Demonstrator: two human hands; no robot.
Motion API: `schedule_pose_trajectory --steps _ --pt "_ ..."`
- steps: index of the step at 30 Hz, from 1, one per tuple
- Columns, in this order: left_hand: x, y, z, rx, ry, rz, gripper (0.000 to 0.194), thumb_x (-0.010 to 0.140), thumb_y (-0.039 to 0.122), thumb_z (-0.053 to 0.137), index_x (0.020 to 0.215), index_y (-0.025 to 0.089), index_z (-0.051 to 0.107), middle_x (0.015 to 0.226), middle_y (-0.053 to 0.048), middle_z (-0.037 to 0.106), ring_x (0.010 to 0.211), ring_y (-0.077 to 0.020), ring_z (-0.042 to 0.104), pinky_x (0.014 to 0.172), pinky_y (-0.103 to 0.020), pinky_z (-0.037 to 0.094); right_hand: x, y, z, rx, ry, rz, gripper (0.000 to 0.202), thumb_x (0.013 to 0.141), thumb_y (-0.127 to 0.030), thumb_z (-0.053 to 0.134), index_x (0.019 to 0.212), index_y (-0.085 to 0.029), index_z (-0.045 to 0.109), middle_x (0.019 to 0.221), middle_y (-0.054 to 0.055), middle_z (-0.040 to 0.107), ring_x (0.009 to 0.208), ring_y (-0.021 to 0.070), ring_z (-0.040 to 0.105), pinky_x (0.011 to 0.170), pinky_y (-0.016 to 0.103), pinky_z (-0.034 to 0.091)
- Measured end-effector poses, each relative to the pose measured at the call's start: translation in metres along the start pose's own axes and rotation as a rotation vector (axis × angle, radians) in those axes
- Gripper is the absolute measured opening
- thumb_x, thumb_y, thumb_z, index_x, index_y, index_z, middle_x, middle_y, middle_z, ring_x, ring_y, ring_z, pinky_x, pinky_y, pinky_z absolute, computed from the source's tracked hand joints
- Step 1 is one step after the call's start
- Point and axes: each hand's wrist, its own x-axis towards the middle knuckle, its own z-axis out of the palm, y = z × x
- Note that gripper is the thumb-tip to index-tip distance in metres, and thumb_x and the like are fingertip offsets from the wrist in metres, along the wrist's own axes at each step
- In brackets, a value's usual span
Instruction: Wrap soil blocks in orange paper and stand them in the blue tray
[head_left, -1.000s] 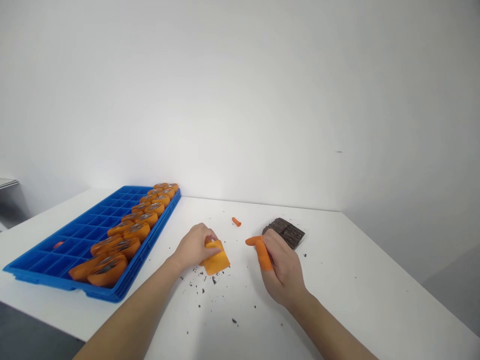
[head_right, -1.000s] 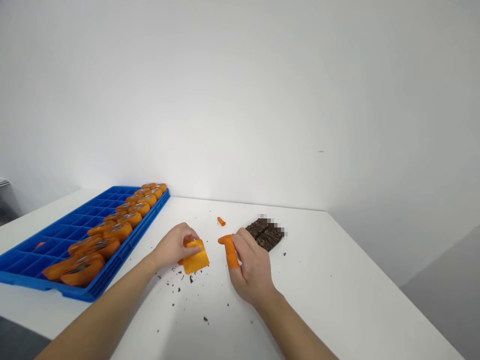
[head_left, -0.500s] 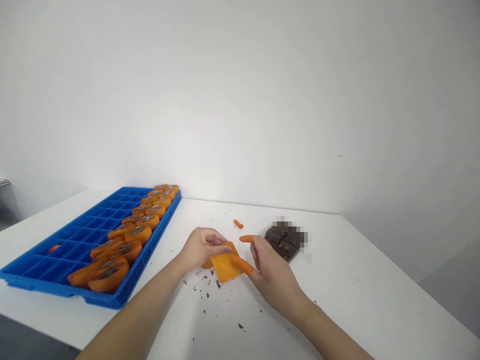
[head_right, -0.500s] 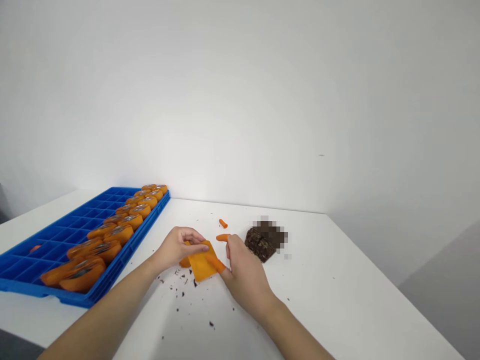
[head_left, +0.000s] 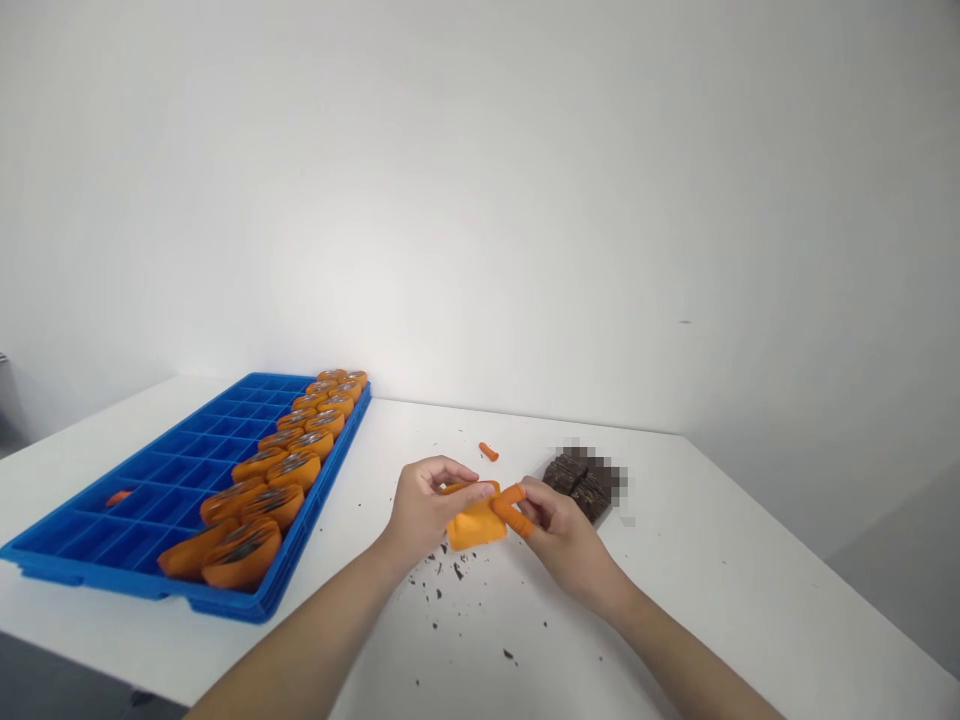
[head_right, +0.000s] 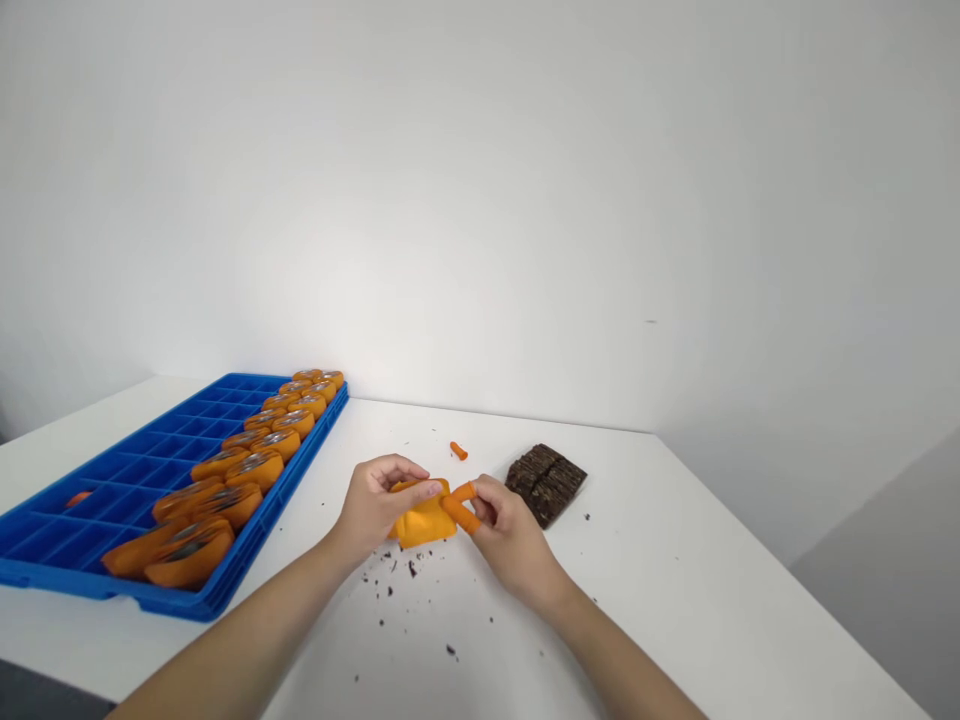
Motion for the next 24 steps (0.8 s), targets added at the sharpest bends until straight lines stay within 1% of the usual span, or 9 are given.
schedule_pose_trajectory --steps 2,4,7,10,14,18,20,22,24 --pt "-0.003 0.001 0.0 0.035 0.017 0.049 0.035 0.064 0.039 0.105 0.079 0.018 0.081 0.08 -0.005 0.08 0.075 -0.0196 0.073 0.069 -0.029 0.059 0.001 -0.001 0.002 0.036 -0.024 -0.009 0.043 0.097 -0.056 0.069 0.072 -0.022 0.06 0.071 -0.005 0.036 0.067 0.0146 0.035 0.061 0.029 0.034" --pt "-0.006 0.002 0.0 0.07 0.027 0.096 0.033 0.068 0.04 0.102 0.079 0.018 0.081 0.08 -0.006 0.08 0.078 -0.0205 0.073 0.072 -0.031 0.059 0.001 -0.002 0.004 0.086 -0.043 -0.016 0.045 0.098 -0.06 0.068 0.074 -0.022 0.06 0.073 -0.004 0.037 0.068 0.0147 0.036 0.061 0.029 0.035" --pt "-0.009 0.004 -0.001 0.074 0.011 0.12 0.032 0.071 0.042 0.101 0.08 0.019 0.08 0.081 -0.006 0.079 0.078 -0.0213 0.073 0.073 -0.033 0.06 0.002 -0.002 0.004 0.166 -0.102 -0.034 0.049 0.096 -0.066 0.07 0.076 -0.022 0.06 0.074 -0.005 0.037 0.068 0.0145 0.035 0.061 0.029 0.037" --pt "-0.012 0.007 -0.001 0.088 -0.011 0.136 0.029 0.074 0.04 0.099 0.079 0.019 0.079 0.079 -0.006 0.079 0.076 -0.0206 0.073 0.071 -0.032 0.06 0.003 -0.001 0.002 0.183 -0.13 -0.069 0.05 0.093 -0.063 0.077 0.073 -0.022 0.058 0.075 -0.005 0.037 0.068 0.0141 0.036 0.061 0.029 0.038" --pt "-0.017 0.013 0.003 0.172 -0.009 0.184 0.024 0.078 0.037 0.095 0.078 0.02 0.078 0.08 -0.005 0.078 0.076 -0.0208 0.073 0.072 -0.032 0.06 0.003 0.001 0.002 0.109 -0.024 -0.147 0.055 0.091 -0.06 0.082 0.068 -0.023 0.048 0.073 -0.005 0.039 0.068 0.0153 0.038 0.062 0.03 0.038" --pt "-0.022 0.017 0.005 0.214 0.044 0.244 0.023 0.082 0.038 0.091 0.079 0.021 0.077 0.082 -0.005 0.078 0.08 -0.0222 0.074 0.077 -0.035 0.062 0.0 0.001 0.006 0.103 0.06 -0.151 0.063 0.092 -0.065 0.078 0.066 -0.023 0.038 0.072 -0.004 0.038 0.068 0.0157 0.037 0.061 0.031 0.037" --pt "-0.022 0.017 0.003 0.226 0.033 0.268 0.022 0.083 0.038 0.091 0.086 0.021 0.078 0.091 -0.007 0.08 0.089 -0.0238 0.076 0.084 -0.037 0.062 -0.001 0.001 0.007 0.115 0.096 -0.136 0.065 0.093 -0.067 0.075 0.066 -0.024 0.036 0.072 -0.004 0.038 0.068 0.0158 0.036 0.06 0.031 0.037" --pt "-0.02 0.016 0.001 0.243 -0.003 0.286 0.023 0.085 0.038 0.09 0.096 0.021 0.079 0.103 -0.009 0.08 0.099 -0.0258 0.076 0.093 -0.039 0.061 -0.001 0.0 0.007 0.136 0.131 -0.12 0.064 0.092 -0.069 0.075 0.066 -0.024 0.038 0.072 -0.004 0.038 0.068 0.0156 0.036 0.06 0.031 0.036" --pt "-0.019 0.015 0.0 0.241 -0.048 0.308 0.023 0.088 0.038 0.087 0.103 0.022 0.08 0.109 -0.01 0.08 0.105 -0.0265 0.075 0.097 -0.04 0.059 -0.001 -0.002 0.007 0.161 0.151 -0.109 0.062 0.092 -0.067 0.076 0.067 -0.024 0.04 0.072 -0.004 0.037 0.067 0.0151 0.035 0.06 0.03 0.036"
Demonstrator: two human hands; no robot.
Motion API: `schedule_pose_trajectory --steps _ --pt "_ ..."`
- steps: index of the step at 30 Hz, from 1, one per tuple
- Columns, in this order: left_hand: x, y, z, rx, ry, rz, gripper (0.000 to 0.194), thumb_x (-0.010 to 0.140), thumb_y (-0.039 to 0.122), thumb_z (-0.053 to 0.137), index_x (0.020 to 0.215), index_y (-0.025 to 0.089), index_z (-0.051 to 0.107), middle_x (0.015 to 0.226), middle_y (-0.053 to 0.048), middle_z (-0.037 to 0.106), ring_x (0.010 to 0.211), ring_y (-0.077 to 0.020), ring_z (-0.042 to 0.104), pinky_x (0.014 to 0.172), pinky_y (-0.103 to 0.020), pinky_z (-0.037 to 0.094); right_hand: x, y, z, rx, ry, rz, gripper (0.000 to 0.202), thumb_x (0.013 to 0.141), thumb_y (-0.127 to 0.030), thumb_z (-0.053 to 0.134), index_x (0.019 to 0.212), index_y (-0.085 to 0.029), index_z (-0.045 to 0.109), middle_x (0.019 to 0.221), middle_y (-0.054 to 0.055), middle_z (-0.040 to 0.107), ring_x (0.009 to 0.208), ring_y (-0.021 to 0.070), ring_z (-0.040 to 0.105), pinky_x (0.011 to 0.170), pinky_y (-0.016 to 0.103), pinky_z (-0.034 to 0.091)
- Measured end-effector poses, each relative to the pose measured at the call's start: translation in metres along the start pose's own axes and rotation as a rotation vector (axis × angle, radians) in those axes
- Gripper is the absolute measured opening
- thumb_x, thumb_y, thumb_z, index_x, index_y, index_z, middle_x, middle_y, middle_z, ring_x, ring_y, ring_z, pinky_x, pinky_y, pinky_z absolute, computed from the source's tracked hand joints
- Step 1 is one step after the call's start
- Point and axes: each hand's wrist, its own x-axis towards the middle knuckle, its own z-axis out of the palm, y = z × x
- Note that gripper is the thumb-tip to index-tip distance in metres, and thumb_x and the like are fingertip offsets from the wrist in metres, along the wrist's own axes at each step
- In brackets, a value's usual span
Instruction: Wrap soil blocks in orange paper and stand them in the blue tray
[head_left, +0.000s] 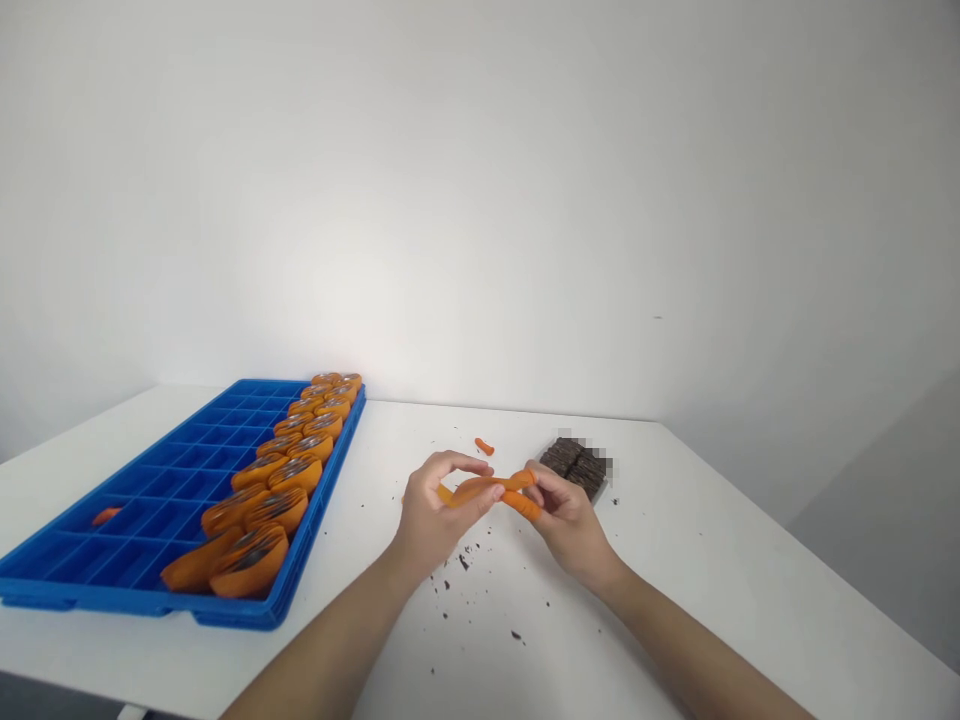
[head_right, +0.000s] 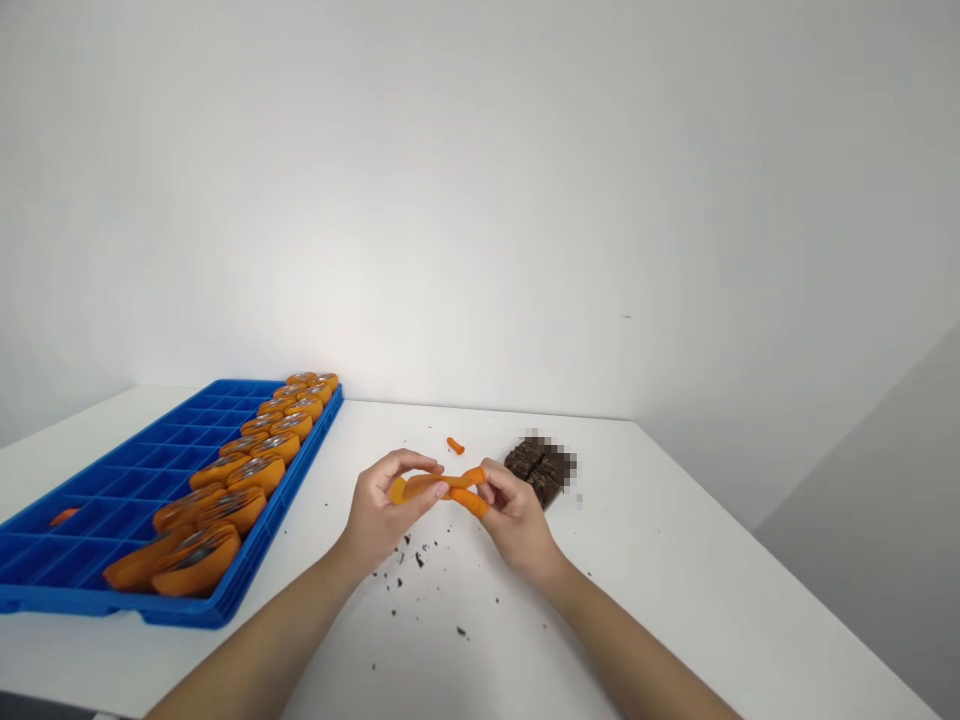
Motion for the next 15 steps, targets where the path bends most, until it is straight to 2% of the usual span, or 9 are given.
schedule_pose_trajectory --steps 4,7,15 --pt "0.0003 0.001 -0.0004 -0.059 -0.106 0.051 0.018 0.096 0.039 0.08 0.095 0.021 0.082 0.095 -0.007 0.077 0.089 -0.0215 0.071 0.084 -0.034 0.058 -0.0016 -0.0043 0.0019 0.043 -0.026 -0.005 0.064 0.091 -0.066 0.078 0.066 -0.023 0.037 0.07 -0.005 0.037 0.067 0.0145 0.033 0.06 0.031 0.036" --pt "-0.0012 0.0034 -0.0002 -0.052 -0.145 0.054 0.021 0.098 0.04 0.078 0.092 0.021 0.084 0.086 -0.005 0.074 0.078 -0.0188 0.067 0.074 -0.032 0.055 -0.0044 -0.0057 0.0038 0.054 -0.047 -0.001 0.067 0.09 -0.07 0.076 0.067 -0.024 0.033 0.071 -0.004 0.038 0.069 0.0151 0.035 0.061 0.031 0.038" --pt "-0.0041 0.0028 -0.0011 -0.04 -0.237 0.042 0.019 0.098 0.04 0.079 0.1 0.023 0.088 0.102 -0.01 0.079 0.093 -0.0241 0.074 0.081 -0.035 0.061 -0.0076 0.0018 0.0006 -0.026 -0.038 -0.011 0.071 0.089 -0.071 0.079 0.066 -0.024 0.031 0.068 -0.005 0.035 0.066 0.0147 0.034 0.061 0.031 0.036"
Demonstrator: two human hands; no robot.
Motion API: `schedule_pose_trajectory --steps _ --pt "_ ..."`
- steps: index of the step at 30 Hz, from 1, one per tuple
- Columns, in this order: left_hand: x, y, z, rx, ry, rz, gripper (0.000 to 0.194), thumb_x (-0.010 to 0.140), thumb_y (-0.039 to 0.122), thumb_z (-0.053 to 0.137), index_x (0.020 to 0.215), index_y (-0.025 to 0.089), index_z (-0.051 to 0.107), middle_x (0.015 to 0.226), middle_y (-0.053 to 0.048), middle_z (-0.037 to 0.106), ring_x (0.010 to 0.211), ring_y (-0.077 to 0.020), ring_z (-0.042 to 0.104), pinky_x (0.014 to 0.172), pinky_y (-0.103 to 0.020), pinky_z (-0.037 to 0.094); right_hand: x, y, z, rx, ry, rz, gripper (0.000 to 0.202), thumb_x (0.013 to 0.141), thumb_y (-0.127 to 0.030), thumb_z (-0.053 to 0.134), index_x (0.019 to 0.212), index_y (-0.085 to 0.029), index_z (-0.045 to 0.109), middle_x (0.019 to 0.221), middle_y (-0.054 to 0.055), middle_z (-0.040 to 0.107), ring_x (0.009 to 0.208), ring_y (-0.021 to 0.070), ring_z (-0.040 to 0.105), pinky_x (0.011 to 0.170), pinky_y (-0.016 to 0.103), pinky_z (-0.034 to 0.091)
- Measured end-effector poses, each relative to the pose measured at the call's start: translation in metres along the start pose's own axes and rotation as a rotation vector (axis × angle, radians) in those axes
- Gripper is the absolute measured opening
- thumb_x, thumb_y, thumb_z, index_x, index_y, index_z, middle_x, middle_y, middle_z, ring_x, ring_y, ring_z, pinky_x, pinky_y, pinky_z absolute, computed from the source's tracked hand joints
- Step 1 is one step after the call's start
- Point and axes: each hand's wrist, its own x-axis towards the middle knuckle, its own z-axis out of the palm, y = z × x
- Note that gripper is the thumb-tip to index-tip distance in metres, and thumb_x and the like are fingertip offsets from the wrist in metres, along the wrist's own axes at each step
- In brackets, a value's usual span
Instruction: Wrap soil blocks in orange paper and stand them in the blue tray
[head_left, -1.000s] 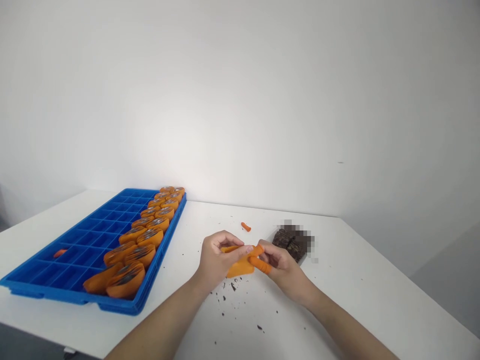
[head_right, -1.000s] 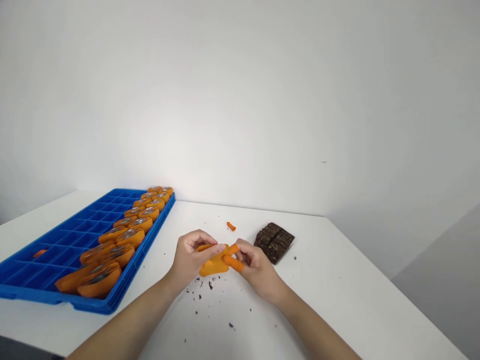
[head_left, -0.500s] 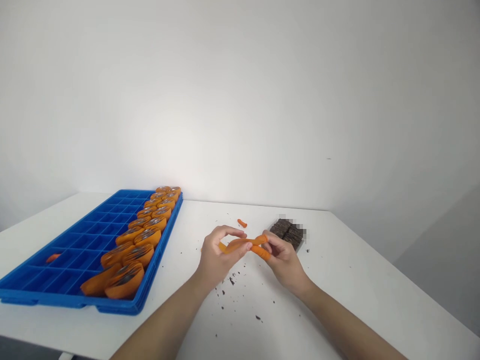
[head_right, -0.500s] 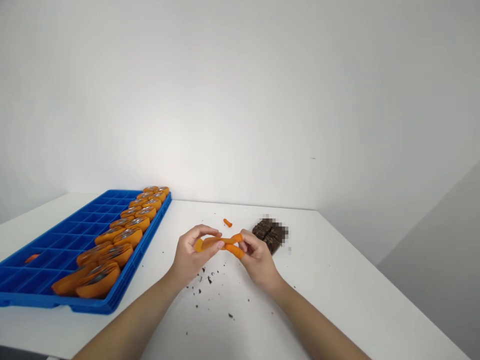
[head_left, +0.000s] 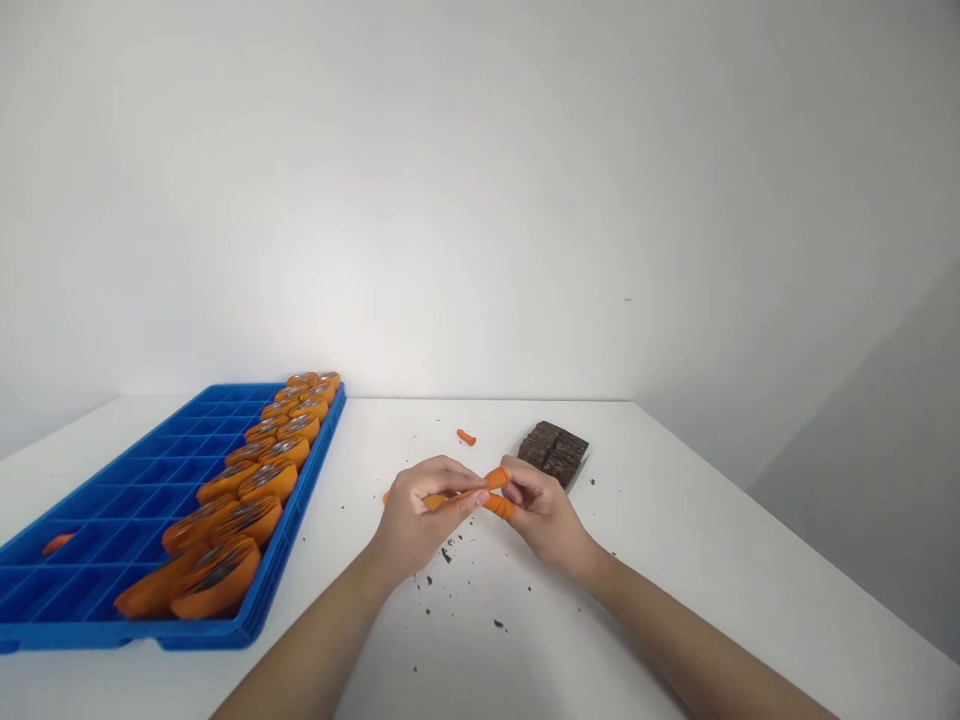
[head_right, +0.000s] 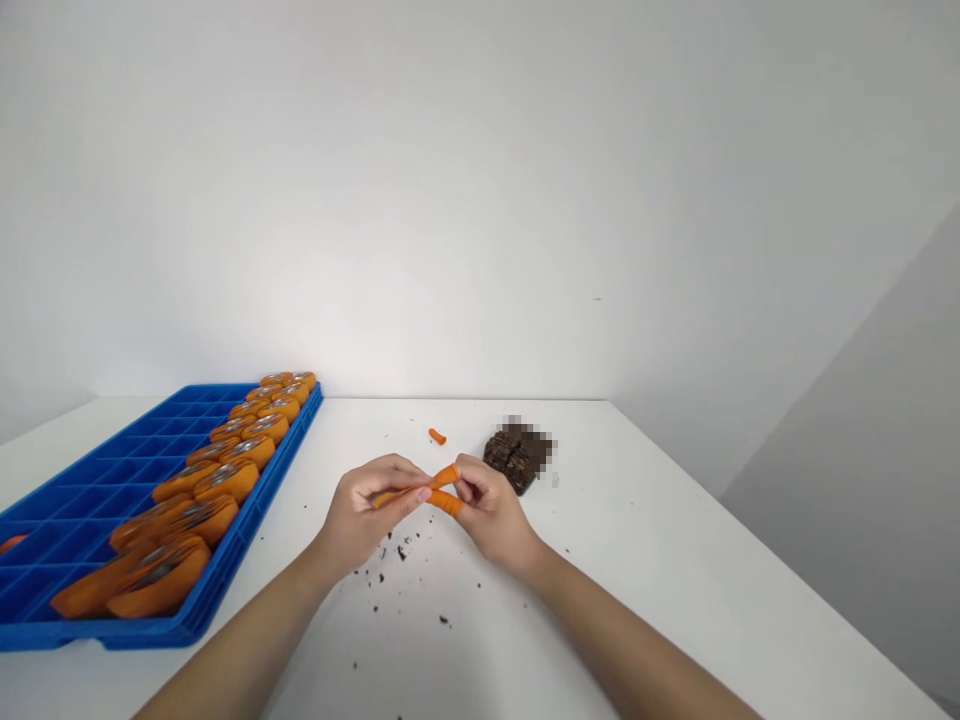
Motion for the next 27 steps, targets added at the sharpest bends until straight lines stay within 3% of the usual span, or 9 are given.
schedule_pose_trajectory --steps 6,11,15,18,21,24,27 --pt "-0.002 0.01 -0.002 0.149 -0.113 0.006 0.035 0.111 0.042 0.056 0.113 0.023 0.086 0.11 -0.011 0.08 0.093 -0.0232 0.073 0.084 -0.036 0.059 -0.005 0.004 -0.003 -0.063 0.002 -0.022 0.071 0.091 -0.07 0.077 0.063 -0.024 0.03 0.066 -0.006 0.034 0.064 0.0137 0.033 0.058 0.031 0.032" --pt "-0.004 0.011 0.001 0.224 -0.136 0.02 0.036 0.114 0.038 0.049 0.114 0.025 0.083 0.118 -0.01 0.077 0.1 -0.0238 0.072 0.087 -0.036 0.057 -0.007 0.007 -0.006 -0.107 -0.01 -0.048 0.07 0.092 -0.069 0.076 0.062 -0.023 0.034 0.066 -0.006 0.033 0.063 0.0132 0.034 0.059 0.03 0.032" --pt "-0.005 0.003 0.002 0.318 -0.018 0.041 0.037 0.112 0.038 0.051 0.092 0.023 0.077 0.095 -0.006 0.075 0.087 -0.0219 0.07 0.079 -0.034 0.054 -0.005 0.008 -0.016 -0.187 -0.101 -0.112 0.059 0.099 -0.066 0.071 0.065 -0.022 0.05 0.068 -0.005 0.035 0.062 0.0137 0.037 0.059 0.03 0.034" --pt "-0.003 -0.003 -0.001 0.43 0.149 0.009 0.04 0.111 0.042 0.051 0.081 0.023 0.069 0.087 -0.005 0.073 0.079 -0.0213 0.066 0.073 -0.034 0.05 0.001 0.008 -0.038 -0.389 -0.156 -0.143 0.037 0.104 -0.056 0.067 0.087 -0.024 0.074 0.072 -0.003 0.042 0.065 0.0157 0.045 0.06 0.029 0.037" --pt "-0.001 -0.007 -0.006 0.539 0.187 0.008 0.043 0.111 0.043 0.052 0.074 0.024 0.064 0.085 -0.005 0.074 0.082 -0.0233 0.066 0.074 -0.036 0.049 0.008 0.012 -0.067 -0.687 -0.052 -0.01 0.019 0.1 -0.044 0.071 0.091 -0.027 0.076 0.085 0.001 0.059 0.065 0.0151 0.05 0.058 0.029 0.038" --pt "-0.002 -0.009 -0.006 0.581 0.143 0.036 0.048 0.11 0.042 0.053 0.066 0.025 0.058 0.08 -0.005 0.073 0.083 -0.0247 0.065 0.075 -0.037 0.049 0.015 0.019 -0.093 -0.879 -0.06 0.19 0.018 0.095 -0.038 0.072 0.081 -0.027 0.074 0.089 0.002 0.066 0.061 0.0146 0.053 0.053 0.029 0.034" --pt "-0.005 -0.009 -0.003 0.586 0.088 0.054 0.049 0.11 0.038 0.054 0.063 0.025 0.057 0.08 -0.004 0.075 0.086 -0.0257 0.065 0.076 -0.037 0.049 0.017 0.025 -0.105 -0.95 -0.079 0.279 0.025 0.095 -0.042 0.072 0.075 -0.026 0.073 0.088 0.003 0.067 0.061 0.0152 0.055 0.053 0.029 0.033"
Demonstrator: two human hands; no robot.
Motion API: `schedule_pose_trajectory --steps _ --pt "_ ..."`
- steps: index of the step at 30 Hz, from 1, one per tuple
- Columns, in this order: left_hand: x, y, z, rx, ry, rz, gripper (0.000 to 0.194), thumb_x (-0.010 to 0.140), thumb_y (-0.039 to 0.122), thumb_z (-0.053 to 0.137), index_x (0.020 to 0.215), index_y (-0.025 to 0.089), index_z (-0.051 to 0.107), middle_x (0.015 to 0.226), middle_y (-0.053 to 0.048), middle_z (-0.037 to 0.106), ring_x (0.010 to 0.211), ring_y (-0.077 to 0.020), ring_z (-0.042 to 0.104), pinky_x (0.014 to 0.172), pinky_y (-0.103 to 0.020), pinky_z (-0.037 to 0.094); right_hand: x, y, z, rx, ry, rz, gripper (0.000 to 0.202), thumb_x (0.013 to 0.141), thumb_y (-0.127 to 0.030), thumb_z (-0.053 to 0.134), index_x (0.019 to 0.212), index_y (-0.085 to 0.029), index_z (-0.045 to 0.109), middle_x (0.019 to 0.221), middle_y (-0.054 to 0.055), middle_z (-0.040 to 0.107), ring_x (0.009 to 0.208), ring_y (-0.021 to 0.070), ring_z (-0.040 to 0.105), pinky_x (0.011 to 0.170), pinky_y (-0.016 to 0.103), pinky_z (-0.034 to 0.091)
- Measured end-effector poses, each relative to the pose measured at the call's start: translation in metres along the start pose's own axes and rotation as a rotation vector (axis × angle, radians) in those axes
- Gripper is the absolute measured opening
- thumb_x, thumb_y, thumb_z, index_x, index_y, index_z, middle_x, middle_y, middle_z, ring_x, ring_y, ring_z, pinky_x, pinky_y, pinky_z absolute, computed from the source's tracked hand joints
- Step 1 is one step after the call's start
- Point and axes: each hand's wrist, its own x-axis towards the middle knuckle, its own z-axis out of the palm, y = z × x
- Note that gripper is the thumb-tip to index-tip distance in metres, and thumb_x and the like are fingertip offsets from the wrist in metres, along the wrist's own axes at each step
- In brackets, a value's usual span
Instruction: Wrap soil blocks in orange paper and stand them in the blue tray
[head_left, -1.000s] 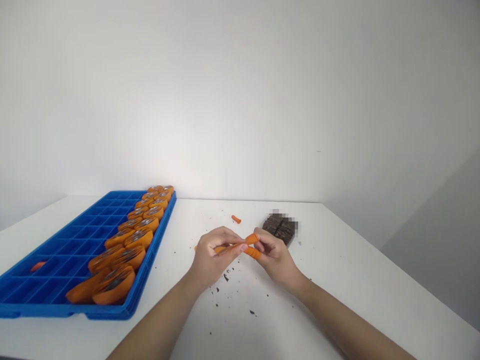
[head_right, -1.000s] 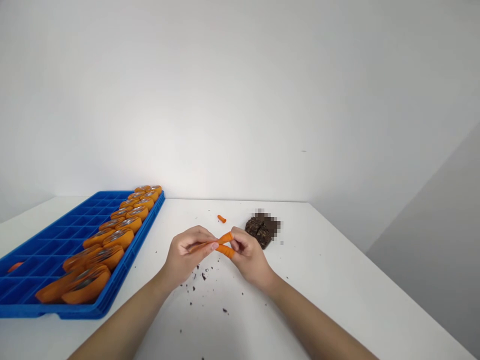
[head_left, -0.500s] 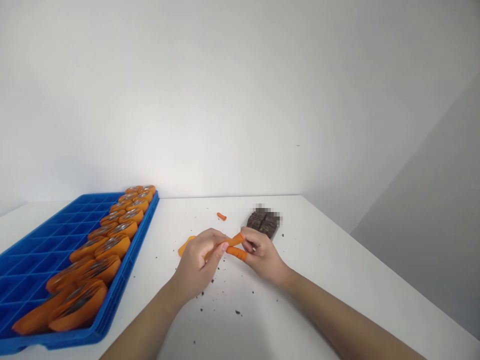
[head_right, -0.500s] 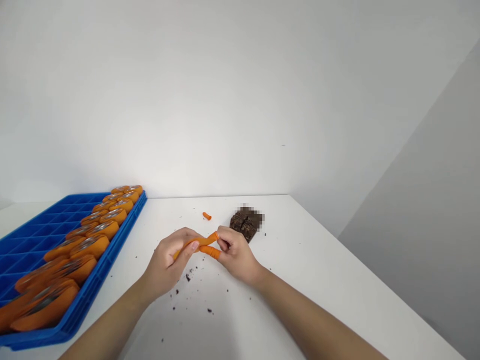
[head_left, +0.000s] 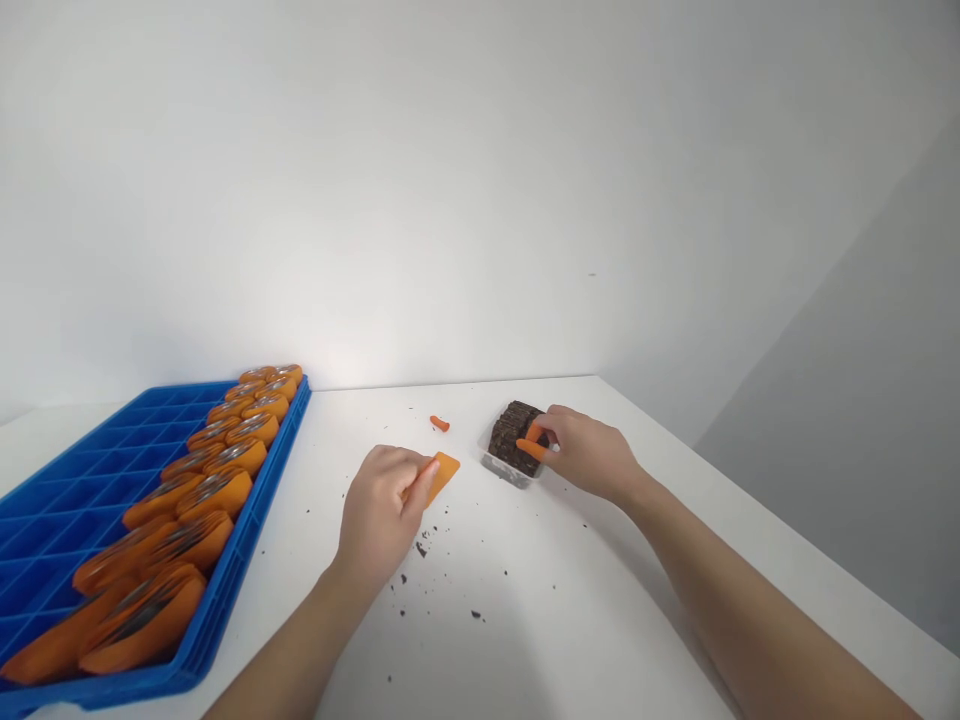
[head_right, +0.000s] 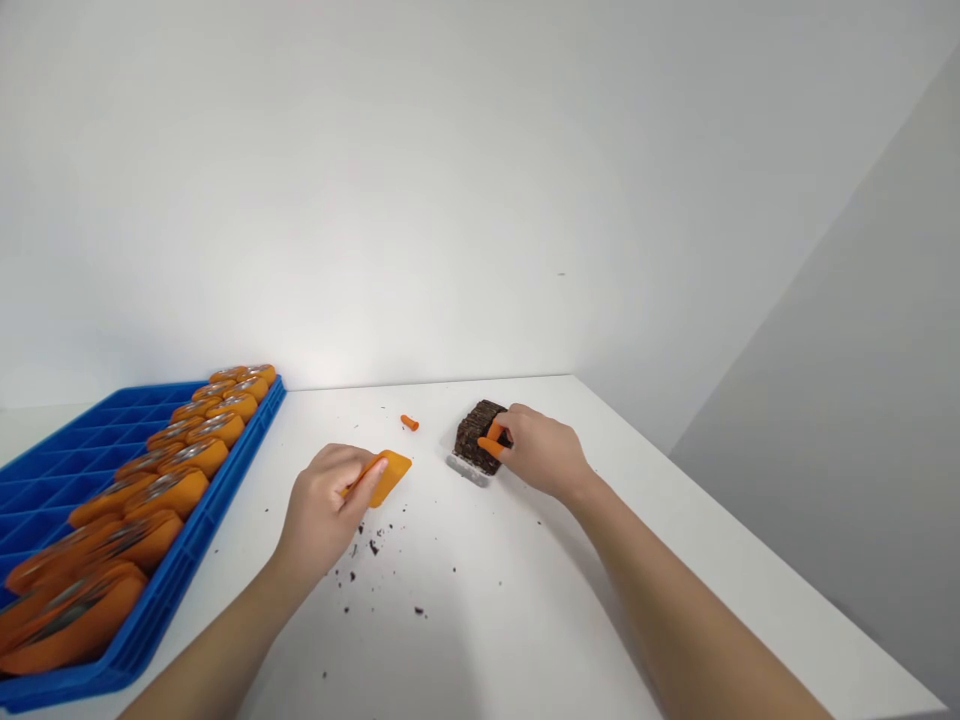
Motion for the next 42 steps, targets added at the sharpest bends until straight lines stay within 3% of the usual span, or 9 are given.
schedule_pose_trajectory --steps 4,10,14,19,25,28,32,35,42 --pt "-0.003 0.002 0.002 0.008 -0.038 0.039 0.043 0.11 0.034 0.054 0.069 0.025 0.066 0.086 -0.003 0.079 0.091 -0.0265 0.066 0.08 -0.039 0.051 -0.001 0.001 -0.001 -0.031 0.025 0.052 0.023 0.094 -0.045 0.072 0.081 -0.026 0.073 0.091 0.004 0.069 0.066 0.0169 0.058 0.054 0.03 0.034" --pt "-0.003 0.004 0.002 -0.001 -0.056 0.046 0.046 0.111 0.032 0.055 0.067 0.023 0.066 0.084 -0.002 0.08 0.091 -0.0251 0.065 0.081 -0.039 0.052 -0.001 -0.001 -0.004 -0.072 -0.054 0.097 0.028 0.09 -0.056 0.072 0.096 -0.029 0.076 0.101 0.003 0.071 0.076 0.0199 0.065 0.057 0.03 0.038" --pt "-0.001 0.007 0.001 -0.013 -0.07 0.029 0.048 0.111 0.034 0.057 0.065 0.023 0.066 0.082 -0.001 0.08 0.094 -0.0252 0.066 0.083 -0.039 0.053 0.0 -0.002 -0.005 -0.09 -0.074 0.127 0.025 0.089 -0.053 0.075 0.099 -0.031 0.077 0.107 0.003 0.072 0.081 0.021 0.068 0.059 0.03 0.039" --pt "0.0 0.008 0.001 -0.061 -0.094 -0.017 0.054 0.11 0.037 0.058 0.058 0.022 0.053 0.074 -0.001 0.075 0.092 -0.0247 0.064 0.08 -0.038 0.051 0.001 -0.003 -0.006 -0.116 -0.065 0.149 0.019 0.09 -0.046 0.076 0.1 -0.031 0.078 0.109 0.003 0.072 0.078 0.0194 0.067 0.057 0.03 0.039" --pt "-0.002 0.007 0.005 -0.119 -0.101 -0.144 0.055 0.107 0.043 0.058 0.061 0.021 0.037 0.066 -0.001 0.058 0.077 -0.0205 0.059 0.069 -0.033 0.048 0.0 -0.004 -0.004 -0.121 -0.055 0.142 0.012 0.092 -0.04 0.075 0.098 -0.03 0.079 0.107 0.001 0.072 0.079 0.0192 0.067 0.057 0.031 0.038" --pt "-0.004 0.009 0.006 -0.181 -0.128 -0.288 0.05 0.107 0.052 0.055 0.069 0.022 0.044 0.071 0.001 0.054 0.065 -0.0161 0.057 0.057 -0.029 0.045 0.0 -0.005 -0.002 -0.116 -0.028 0.121 0.01 0.094 -0.037 0.072 0.094 -0.029 0.079 0.106 0.001 0.073 0.081 0.0201 0.068 0.058 0.031 0.039" --pt "-0.006 0.011 0.008 -0.299 -0.218 -0.467 0.05 0.108 0.064 0.047 0.083 0.022 0.053 0.08 0.001 0.059 0.051 -0.0119 0.061 0.044 -0.024 0.046 0.002 -0.004 -0.001 -0.118 0.002 0.106 0.014 0.095 -0.038 0.07 0.092 -0.029 0.079 0.108 0.003 0.072 0.085 0.022 0.069 0.058 0.032 0.041" --pt "-0.007 0.012 0.01 -0.37 -0.262 -0.514 0.049 0.108 0.067 0.045 0.093 0.022 0.056 0.091 -0.002 0.068 0.055 -0.0136 0.068 0.039 -0.022 0.046 0.003 -0.003 -0.002 -0.096 -0.003 0.114 0.015 0.096 -0.04 0.069 0.094 -0.029 0.079 0.11 0.003 0.072 0.08 0.0205 0.068 0.058 0.032 0.042" --pt "-0.008 0.008 0.011 -0.473 -0.338 -0.547 0.036 0.106 0.055 0.062 0.104 0.019 0.068 0.102 -0.006 0.079 0.054 -0.013 0.072 0.051 -0.025 0.057 0.001 -0.002 -0.005 -0.009 -0.038 0.124 0.017 0.093 -0.044 0.07 0.092 -0.028 0.078 0.109 0.004 0.071 0.076 0.0198 0.066 0.06 0.033 0.045"
